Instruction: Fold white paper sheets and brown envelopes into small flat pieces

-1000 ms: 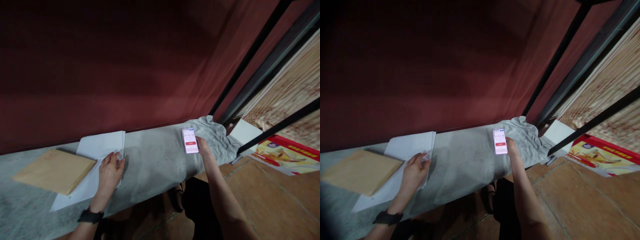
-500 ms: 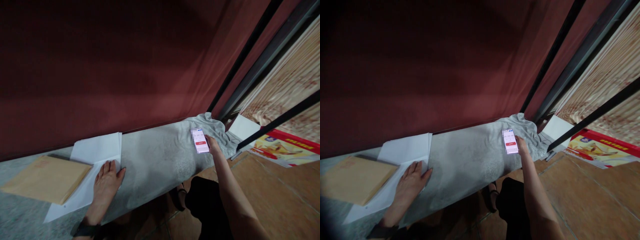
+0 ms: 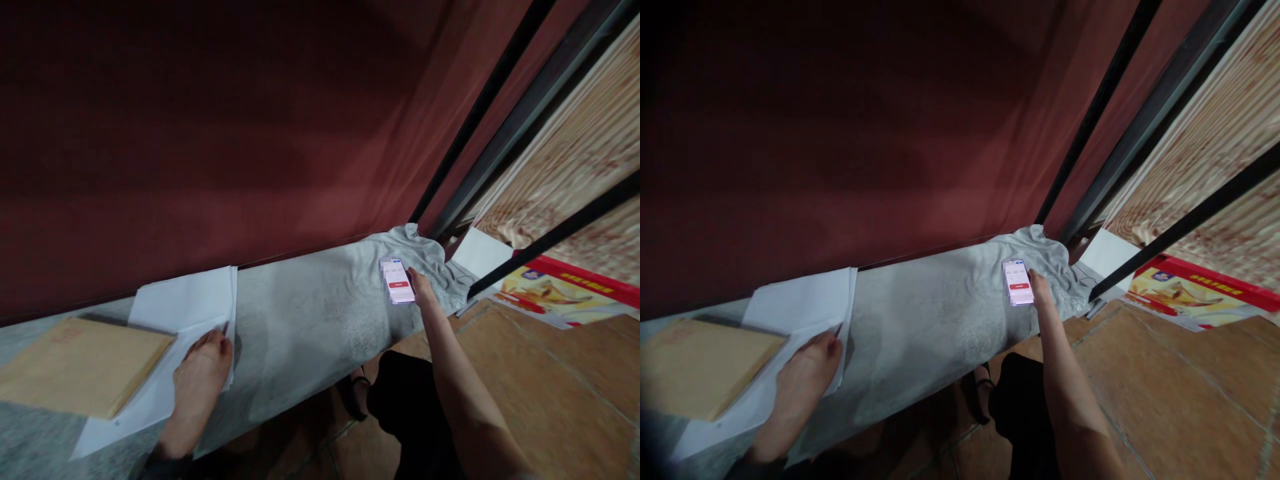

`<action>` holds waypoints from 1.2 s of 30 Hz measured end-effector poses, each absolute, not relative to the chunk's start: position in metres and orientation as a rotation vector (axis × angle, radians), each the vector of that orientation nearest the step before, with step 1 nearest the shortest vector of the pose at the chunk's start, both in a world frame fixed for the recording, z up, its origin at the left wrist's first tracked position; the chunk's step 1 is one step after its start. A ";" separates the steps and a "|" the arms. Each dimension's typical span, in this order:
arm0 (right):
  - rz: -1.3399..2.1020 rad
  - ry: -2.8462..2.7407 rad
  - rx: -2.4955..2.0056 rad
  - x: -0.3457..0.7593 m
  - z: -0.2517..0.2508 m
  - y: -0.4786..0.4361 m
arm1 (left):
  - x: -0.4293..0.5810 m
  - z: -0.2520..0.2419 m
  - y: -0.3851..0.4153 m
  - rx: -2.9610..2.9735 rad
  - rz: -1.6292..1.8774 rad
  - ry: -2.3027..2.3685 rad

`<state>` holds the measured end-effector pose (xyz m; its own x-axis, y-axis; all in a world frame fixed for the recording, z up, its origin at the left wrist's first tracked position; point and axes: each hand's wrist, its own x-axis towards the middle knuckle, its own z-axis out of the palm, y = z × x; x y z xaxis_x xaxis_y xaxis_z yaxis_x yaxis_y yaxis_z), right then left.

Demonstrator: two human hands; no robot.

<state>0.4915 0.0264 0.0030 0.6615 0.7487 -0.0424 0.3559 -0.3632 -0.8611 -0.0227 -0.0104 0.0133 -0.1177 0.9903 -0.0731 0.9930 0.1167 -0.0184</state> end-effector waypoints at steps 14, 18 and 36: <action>0.211 -1.003 -2.127 0.469 0.007 0.030 | -0.016 0.028 -0.003 1.945 -0.070 2.344; 0.316 -1.170 -2.011 0.412 -0.003 0.047 | -0.013 0.027 -0.005 1.967 -0.064 2.354; 0.759 -1.855 -1.646 0.198 -0.015 0.031 | 0.000 0.026 -0.002 1.950 -0.044 2.308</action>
